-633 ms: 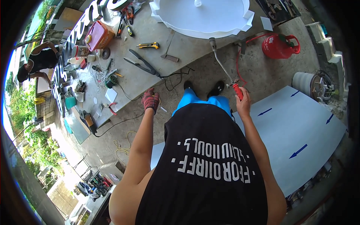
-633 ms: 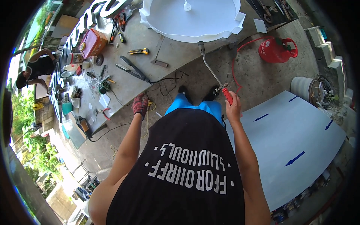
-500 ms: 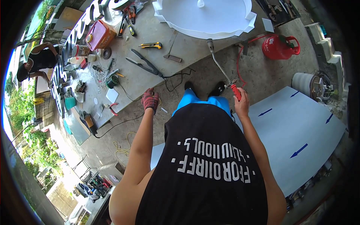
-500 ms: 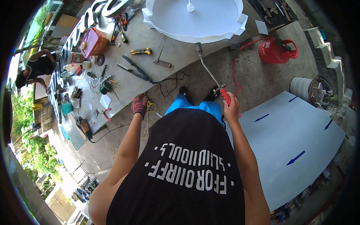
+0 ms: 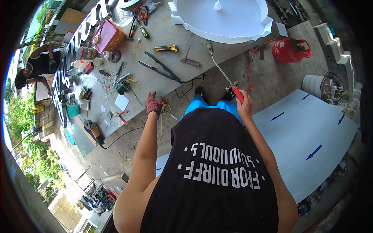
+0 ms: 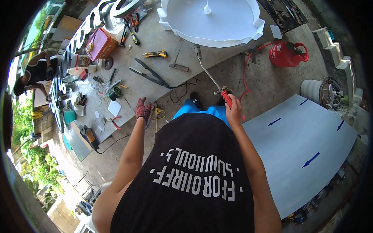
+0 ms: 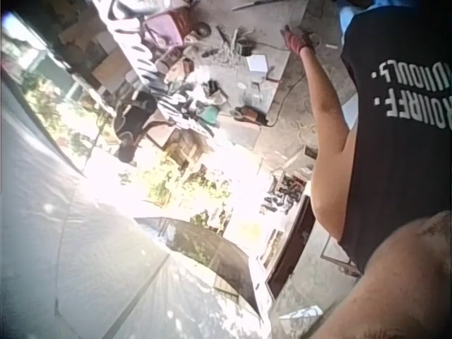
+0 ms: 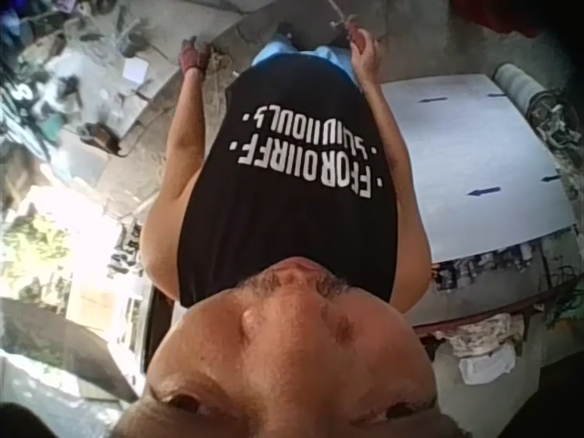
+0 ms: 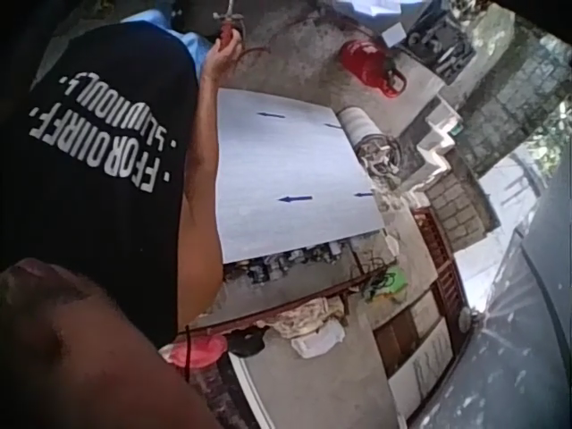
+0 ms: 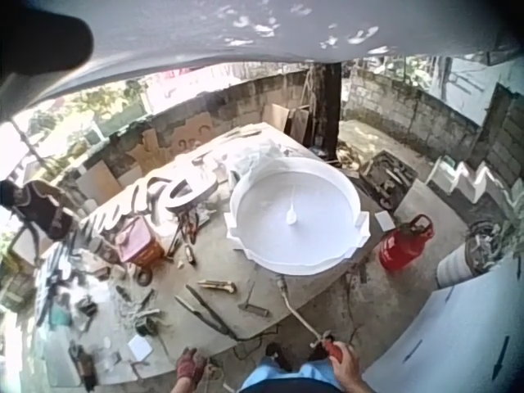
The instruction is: Heating and shaping a large white plastic letter for a sign using a blowtorch.
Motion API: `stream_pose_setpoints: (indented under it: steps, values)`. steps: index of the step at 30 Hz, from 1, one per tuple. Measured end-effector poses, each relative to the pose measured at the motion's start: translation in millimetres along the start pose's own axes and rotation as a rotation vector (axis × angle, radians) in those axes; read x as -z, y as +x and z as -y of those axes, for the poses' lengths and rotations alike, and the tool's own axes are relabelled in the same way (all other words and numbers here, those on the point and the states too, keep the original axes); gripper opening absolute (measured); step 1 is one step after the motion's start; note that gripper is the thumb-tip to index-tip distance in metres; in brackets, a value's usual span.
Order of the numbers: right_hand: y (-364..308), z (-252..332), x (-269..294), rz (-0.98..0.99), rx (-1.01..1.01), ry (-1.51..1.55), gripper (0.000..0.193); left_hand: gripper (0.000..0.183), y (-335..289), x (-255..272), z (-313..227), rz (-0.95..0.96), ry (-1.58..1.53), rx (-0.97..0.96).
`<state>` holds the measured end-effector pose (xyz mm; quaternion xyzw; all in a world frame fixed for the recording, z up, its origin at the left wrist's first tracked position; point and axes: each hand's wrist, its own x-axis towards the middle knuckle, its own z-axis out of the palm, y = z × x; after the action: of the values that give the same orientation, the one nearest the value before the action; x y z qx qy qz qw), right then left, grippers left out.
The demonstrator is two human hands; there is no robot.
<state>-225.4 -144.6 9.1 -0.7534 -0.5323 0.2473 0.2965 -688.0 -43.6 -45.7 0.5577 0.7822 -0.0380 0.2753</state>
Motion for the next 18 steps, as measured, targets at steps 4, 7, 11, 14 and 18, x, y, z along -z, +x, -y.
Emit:
stream_pose_setpoints:
  steps: [4, 7, 11, 14, 18]
  values:
    - [3, 15, -16, -0.022, 0.020, -0.005, 0.051, 0.062, 6, 2, 11, 0.049, -0.001, 0.016]
    - [7, 26, -24, -0.026, 0.010, -0.015, 0.051, 0.063, 8, 1, 21, 0.068, -0.041, 0.001]
    - [11, 36, -30, -0.035, 0.023, -0.024, 0.051, 0.064, 9, 2, 26, 0.090, -0.040, -0.016]
    - [14, 45, -33, -0.028, 0.015, -0.024, 0.050, 0.065, 5, 8, 21, 0.080, -0.046, -0.041]
    - [16, 51, -39, -0.030, 0.023, -0.044, 0.051, 0.066, 4, 11, 21, 0.096, -0.023, -0.053]
